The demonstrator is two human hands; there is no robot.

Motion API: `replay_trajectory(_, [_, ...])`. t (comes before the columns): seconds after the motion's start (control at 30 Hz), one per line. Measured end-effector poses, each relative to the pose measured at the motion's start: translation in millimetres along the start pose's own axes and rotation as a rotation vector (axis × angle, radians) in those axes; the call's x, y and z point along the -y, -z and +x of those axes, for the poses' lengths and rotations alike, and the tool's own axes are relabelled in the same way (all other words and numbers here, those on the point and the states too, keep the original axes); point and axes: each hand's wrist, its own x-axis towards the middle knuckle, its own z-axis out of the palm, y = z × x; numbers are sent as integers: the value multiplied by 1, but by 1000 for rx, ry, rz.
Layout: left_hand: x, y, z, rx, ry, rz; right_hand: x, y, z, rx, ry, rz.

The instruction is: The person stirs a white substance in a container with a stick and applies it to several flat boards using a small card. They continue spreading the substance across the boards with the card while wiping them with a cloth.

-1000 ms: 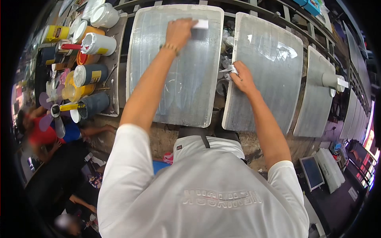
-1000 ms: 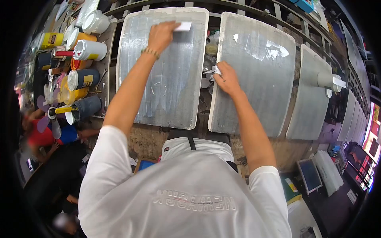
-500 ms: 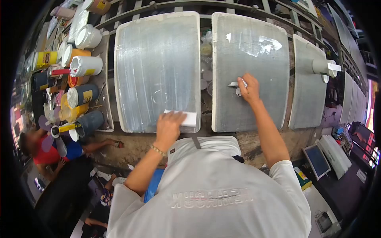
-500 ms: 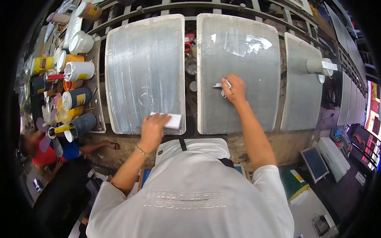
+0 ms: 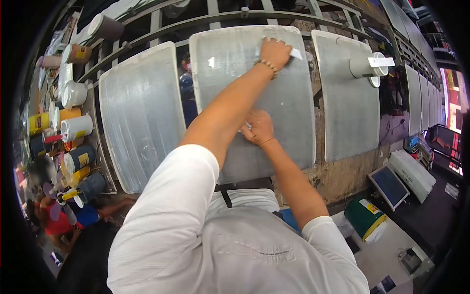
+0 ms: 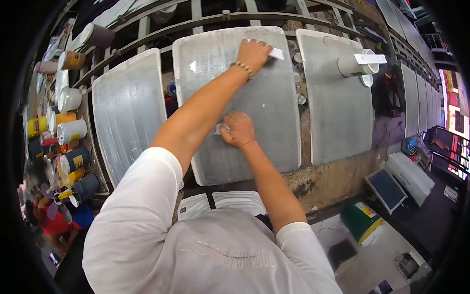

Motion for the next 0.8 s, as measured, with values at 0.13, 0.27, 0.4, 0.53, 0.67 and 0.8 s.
replay_trajectory(0.13, [-11,-22,-76,-369,-25,32,6,8,2,-5,-35,21])
replay_trajectory(0.27, [-1,39,-109,43,17,-159,5,11,1,23,-28,29])
replay_trajectory(0.4, [64,119,-159,-108,244,-631,0,7,2,70,19,7])
replay_trajectory(0.53, [169,143,-248,-57,489,-327,8,8,7,42,3,-26])
replay_trajectory(0.67, [256,114,-260,-111,486,-139,9,6,7,73,-39,-76])
replay_trajectory(0.8, [277,65,-261,-201,380,86,10,2,9,53,-61,-116])
